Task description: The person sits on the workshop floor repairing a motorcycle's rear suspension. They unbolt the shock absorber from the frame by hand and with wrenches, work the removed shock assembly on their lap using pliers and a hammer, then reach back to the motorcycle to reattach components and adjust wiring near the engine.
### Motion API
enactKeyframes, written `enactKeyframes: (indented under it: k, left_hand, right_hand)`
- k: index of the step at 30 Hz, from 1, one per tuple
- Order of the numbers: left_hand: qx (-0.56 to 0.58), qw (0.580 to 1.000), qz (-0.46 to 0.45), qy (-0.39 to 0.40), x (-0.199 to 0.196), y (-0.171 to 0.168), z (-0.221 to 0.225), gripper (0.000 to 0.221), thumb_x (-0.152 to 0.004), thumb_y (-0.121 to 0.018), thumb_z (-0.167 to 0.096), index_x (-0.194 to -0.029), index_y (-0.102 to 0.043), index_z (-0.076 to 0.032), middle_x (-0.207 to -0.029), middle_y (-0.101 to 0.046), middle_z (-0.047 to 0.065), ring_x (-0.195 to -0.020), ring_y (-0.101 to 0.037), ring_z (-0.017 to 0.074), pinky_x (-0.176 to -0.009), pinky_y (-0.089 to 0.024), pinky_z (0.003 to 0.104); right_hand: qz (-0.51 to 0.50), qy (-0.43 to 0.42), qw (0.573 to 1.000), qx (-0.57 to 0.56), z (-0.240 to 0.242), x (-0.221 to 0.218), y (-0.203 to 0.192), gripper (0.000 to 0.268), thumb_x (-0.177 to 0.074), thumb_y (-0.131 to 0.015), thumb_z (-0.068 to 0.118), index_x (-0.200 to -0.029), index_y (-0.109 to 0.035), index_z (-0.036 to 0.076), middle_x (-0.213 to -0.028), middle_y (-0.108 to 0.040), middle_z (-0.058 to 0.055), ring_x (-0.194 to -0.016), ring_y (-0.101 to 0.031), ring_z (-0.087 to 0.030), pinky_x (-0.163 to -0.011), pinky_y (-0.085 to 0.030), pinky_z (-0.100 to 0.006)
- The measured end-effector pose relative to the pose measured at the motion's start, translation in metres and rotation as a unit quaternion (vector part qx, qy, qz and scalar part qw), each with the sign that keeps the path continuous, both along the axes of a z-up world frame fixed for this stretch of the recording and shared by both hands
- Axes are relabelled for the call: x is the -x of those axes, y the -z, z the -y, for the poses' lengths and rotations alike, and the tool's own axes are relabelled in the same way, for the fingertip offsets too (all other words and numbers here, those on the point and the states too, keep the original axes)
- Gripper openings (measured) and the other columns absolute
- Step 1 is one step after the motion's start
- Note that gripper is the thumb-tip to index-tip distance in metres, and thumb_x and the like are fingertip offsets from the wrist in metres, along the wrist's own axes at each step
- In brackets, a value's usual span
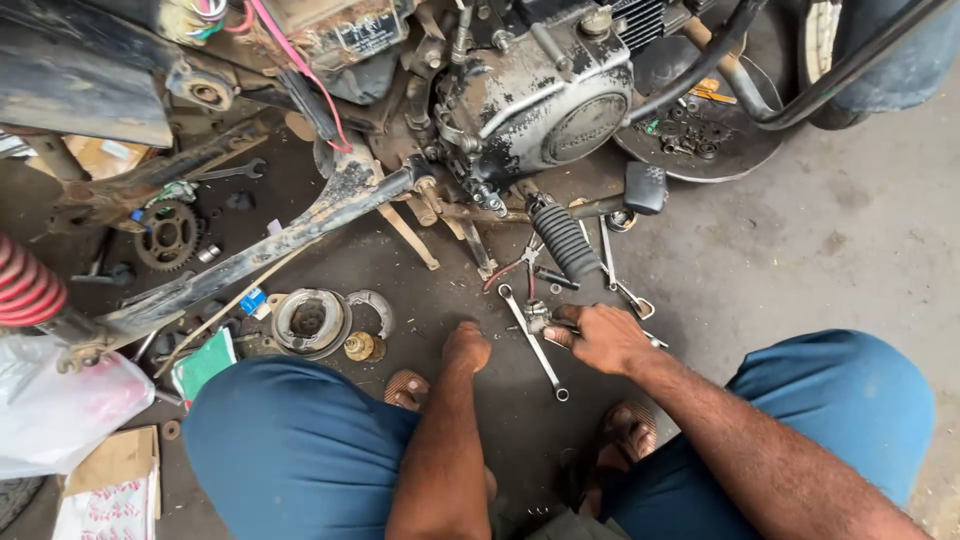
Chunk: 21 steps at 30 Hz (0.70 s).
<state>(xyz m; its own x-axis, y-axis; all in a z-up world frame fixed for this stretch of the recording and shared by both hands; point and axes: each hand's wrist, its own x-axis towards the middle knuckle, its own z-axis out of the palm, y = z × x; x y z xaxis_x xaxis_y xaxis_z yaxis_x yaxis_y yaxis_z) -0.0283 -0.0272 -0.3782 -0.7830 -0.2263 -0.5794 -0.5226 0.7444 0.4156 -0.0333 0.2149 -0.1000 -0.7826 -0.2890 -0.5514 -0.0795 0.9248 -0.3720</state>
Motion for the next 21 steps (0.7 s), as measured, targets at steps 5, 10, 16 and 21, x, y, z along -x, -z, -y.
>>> enactKeyframes:
  k: [5,10,16,21]
  left_hand:
    - [-0.032,0.992,-0.019,-0.122,0.008,-0.109,0.001,0.038,-0.088,-0.066,-0.017,-0.125,-0.067,-0.007,-0.122,-0.071,0.018,-0.115,-0.069,0.0321,-0.097,-0.054,0.041]
    - [-0.315,0.906,-0.058,-0.276,0.023,-0.174,-0.016,0.045,-0.098,-0.065,-0.032,-0.134,-0.06,-0.004,-0.104,-0.079,0.018,-0.087,-0.075,0.025,-0.072,-0.059,0.039]
    - [-0.5,0.822,-0.165,-0.216,-0.008,-0.278,-0.047,0.04,-0.099,-0.063,-0.03,-0.124,-0.073,0.0,-0.104,-0.076,0.01,-0.083,-0.07,0.0152,-0.072,-0.058,0.029]
    - [-0.683,0.613,-0.179,-0.355,-0.03,-0.321,-0.053,0.029,-0.086,-0.062,-0.019,-0.107,-0.073,-0.002,-0.093,-0.076,0.012,-0.082,-0.073,0.0196,-0.076,-0.06,0.032]
  right_hand:
    - [0.002,0.008,1.0,0.004,0.002,0.006,0.013,0.062,-0.092,-0.053,0.064,-0.135,-0.064,0.022,-0.104,-0.077,-0.013,-0.106,-0.071,-0.03,-0.098,-0.052,-0.046]
    - [0.004,0.049,0.997,0.063,0.013,0.008,0.021,0.056,-0.095,-0.054,0.06,-0.131,-0.068,0.02,-0.104,-0.077,-0.009,-0.107,-0.071,-0.026,-0.098,-0.052,-0.045]
    - [0.176,0.218,0.897,0.341,0.033,-0.009,-0.005,0.037,-0.099,-0.064,0.039,-0.11,-0.076,0.007,-0.065,-0.065,-0.01,-0.052,-0.06,-0.018,-0.05,-0.048,-0.036]
    - [0.328,0.298,0.763,0.47,0.041,-0.032,-0.047,0.029,-0.098,-0.064,0.029,-0.11,-0.072,0.004,-0.059,-0.064,-0.008,-0.038,-0.057,-0.014,-0.034,-0.044,-0.026]
